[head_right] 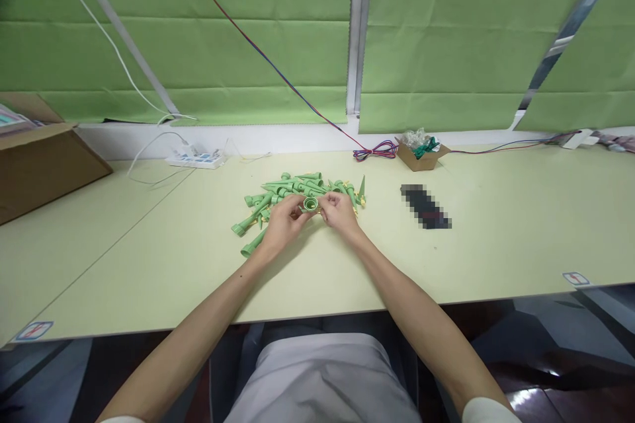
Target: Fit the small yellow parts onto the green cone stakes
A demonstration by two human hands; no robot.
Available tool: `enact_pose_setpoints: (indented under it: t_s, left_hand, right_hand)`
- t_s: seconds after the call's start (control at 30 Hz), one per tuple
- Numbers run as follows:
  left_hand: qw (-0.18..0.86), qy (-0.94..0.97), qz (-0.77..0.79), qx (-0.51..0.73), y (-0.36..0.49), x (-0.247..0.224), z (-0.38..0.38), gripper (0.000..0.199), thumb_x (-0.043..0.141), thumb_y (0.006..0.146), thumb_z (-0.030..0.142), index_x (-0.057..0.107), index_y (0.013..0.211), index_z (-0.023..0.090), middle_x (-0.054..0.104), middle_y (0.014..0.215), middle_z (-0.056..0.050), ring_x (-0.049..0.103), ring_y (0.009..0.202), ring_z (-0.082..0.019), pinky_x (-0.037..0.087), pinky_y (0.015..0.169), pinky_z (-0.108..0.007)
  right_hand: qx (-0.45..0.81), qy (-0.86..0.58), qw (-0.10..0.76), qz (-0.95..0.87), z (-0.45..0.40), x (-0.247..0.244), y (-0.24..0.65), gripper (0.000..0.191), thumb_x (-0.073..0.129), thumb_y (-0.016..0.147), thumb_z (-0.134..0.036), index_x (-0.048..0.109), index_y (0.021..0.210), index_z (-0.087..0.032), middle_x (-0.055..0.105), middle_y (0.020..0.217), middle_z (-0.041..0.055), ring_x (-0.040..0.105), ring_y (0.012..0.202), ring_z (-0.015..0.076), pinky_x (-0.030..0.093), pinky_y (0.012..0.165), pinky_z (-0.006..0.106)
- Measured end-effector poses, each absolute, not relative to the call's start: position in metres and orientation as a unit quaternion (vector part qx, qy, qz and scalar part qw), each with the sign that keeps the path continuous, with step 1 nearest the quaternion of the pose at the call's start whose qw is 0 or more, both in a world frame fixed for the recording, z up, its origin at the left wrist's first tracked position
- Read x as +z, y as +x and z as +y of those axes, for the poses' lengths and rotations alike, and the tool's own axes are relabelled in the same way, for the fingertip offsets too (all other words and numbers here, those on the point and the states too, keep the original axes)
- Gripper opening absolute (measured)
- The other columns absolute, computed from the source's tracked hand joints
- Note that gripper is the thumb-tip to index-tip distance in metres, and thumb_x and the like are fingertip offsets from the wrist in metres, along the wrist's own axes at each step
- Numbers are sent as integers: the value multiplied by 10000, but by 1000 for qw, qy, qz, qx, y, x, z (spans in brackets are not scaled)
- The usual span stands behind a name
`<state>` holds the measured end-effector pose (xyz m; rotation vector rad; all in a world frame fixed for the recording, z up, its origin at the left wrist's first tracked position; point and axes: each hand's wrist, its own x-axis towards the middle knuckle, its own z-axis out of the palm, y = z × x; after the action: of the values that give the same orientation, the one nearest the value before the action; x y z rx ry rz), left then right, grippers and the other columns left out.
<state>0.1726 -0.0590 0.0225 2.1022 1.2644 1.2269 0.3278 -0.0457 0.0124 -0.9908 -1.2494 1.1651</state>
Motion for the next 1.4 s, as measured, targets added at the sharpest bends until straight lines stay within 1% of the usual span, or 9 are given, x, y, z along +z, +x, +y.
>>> enact_pose_setpoints:
  t_s: [0.23, 0.37, 0.47, 0.63, 0.73, 0.87, 1.07, 1.23, 1.4]
  left_hand:
    - [249, 682, 511, 460, 169, 21, -53, 167, 713, 734, 220, 561, 798, 192, 595, 761, 9, 490, 590, -112, 371, 590, -249]
    - [450, 601, 498, 434, 169, 25, -52, 176, 722, 716, 219, 555, 750, 176, 561, 691, 8, 495, 524, -101, 370, 500, -240]
    - [619, 501, 434, 421, 171, 29, -52, 239, 698, 796, 345, 540, 753, 171, 584, 698, -22, 522, 507, -106, 382, 456, -240]
    - [690, 438, 385, 428, 172, 34, -55, 334, 703, 833, 479, 531, 807, 194, 501, 626, 14, 546, 498, -124, 352, 401, -231]
    - [670, 477, 377, 426, 172, 31, -56, 304, 724, 827, 440, 554, 833, 188, 518, 655, 10, 519, 484, -102, 364, 411, -231]
    - [609, 540, 388, 432, 171, 27, -57, 385, 717, 811, 535, 525, 802, 201, 502, 662, 19, 536, 518, -113, 344, 412, -229]
    - [410, 690, 429, 415, 172, 30, -64, 383, 590, 899, 514, 441, 717, 211, 501, 599, 25, 455, 476, -110, 349, 493, -254]
    - [280, 740, 441, 423, 173, 27, -63, 290, 570, 913, 407, 500, 720, 203, 510, 700, -11, 486, 630, -151, 367, 578, -257]
    - [185, 788, 420, 411, 171, 18, -60, 197, 529, 948, 353, 648, 910, 201, 586, 915, -68, 540, 814, -191, 434, 697, -274]
  right_hand:
    - [477, -365, 588, -542, -42, 3, 319, 438, 711, 778, -606, 529, 675, -220, 460, 477, -50, 358, 407, 98, 257, 421, 263]
    - [449, -351, 603, -558, -40, 2, 321, 419, 683, 811, -613, 550, 733, -223, 479, 533, -43, 392, 445, 108, 302, 441, 266]
    - [418, -361, 596, -583, -41, 6, 326, 404, 661, 825, -615, 560, 764, -228, 487, 562, -36, 415, 472, 122, 320, 457, 273]
    - [344, -371, 561, -656, -48, 11, 330, 338, 595, 904, -542, 585, 801, -220, 500, 610, -22, 453, 533, 135, 345, 519, 280]
    - [314, -379, 552, -673, -50, 12, 331, 319, 573, 925, -507, 579, 788, -219, 498, 615, -21, 445, 538, 136, 332, 529, 282]
    - [306, -396, 544, -673, -48, 11, 331, 334, 573, 917, -510, 561, 750, -222, 492, 598, -21, 434, 529, 136, 316, 522, 280]
    - [344, -424, 532, -647, -43, 9, 334, 368, 632, 852, -522, 528, 661, -225, 461, 505, -35, 398, 475, 130, 278, 488, 270]
    - [403, -435, 515, -619, -41, 10, 336, 395, 644, 843, -497, 506, 591, -225, 449, 430, -40, 354, 402, 115, 261, 461, 277]
    - [476, -436, 498, -579, -39, 8, 336, 403, 638, 847, -467, 504, 551, -228, 427, 378, -45, 301, 336, 103, 227, 407, 275]
